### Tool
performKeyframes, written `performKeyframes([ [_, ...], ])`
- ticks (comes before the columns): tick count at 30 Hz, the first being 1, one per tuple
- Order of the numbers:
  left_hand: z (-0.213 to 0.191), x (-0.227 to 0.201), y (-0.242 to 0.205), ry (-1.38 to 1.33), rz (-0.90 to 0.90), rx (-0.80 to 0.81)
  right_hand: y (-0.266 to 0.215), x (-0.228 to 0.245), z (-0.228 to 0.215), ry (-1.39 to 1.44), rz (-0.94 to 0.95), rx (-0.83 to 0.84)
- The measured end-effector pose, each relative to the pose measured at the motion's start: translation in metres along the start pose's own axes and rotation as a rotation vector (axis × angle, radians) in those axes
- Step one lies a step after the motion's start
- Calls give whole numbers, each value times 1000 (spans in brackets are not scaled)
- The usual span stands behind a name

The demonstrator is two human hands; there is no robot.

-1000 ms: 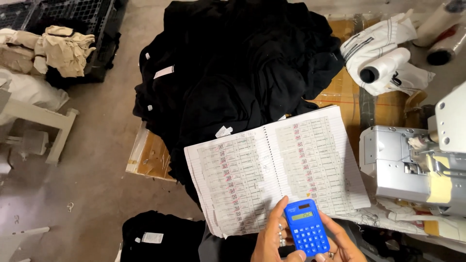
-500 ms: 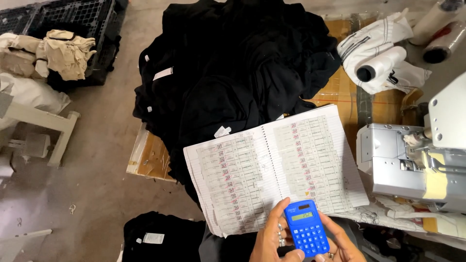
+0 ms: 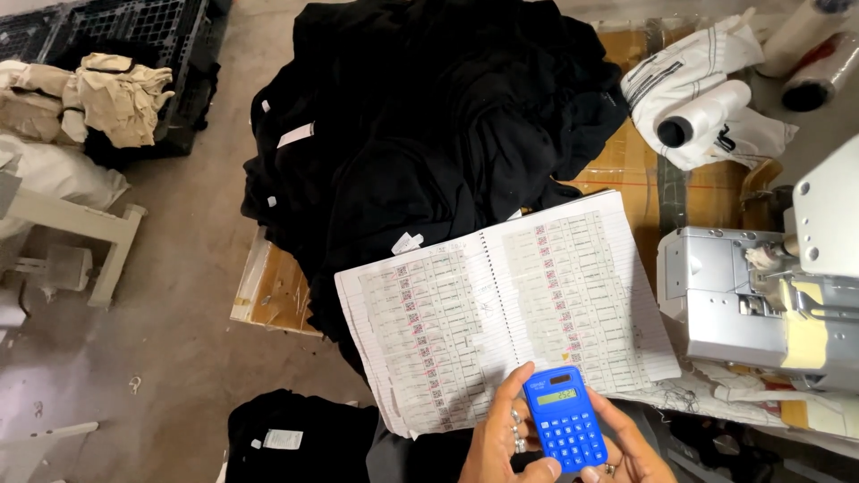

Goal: Using a calculator to perform calculations based on entries in a production log notebook.

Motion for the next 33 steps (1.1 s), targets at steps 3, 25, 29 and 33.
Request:
performKeyframes([
  [3,-1,3,1,0,0,1,0,0,0,10,-3,-9],
  [25,7,-12,8,15,-21,-74,-15,73,78,-99,-7,102],
  [29,10,-12,5,37,-9,-71,-18,69,74,-112,-40,100],
  [33,12,-9,4,-26,-4,-39,-11,46,49,-113,-102,110],
])
Point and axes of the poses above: each hand's wrist, its own y-axis towards the middle knuckle, its own z-axis out of the palm, x = y × z, the point moved 8 cm from there along y, towards the middle knuckle, and after that the axes turned 8 degrees about z, right-handed, at the moved point
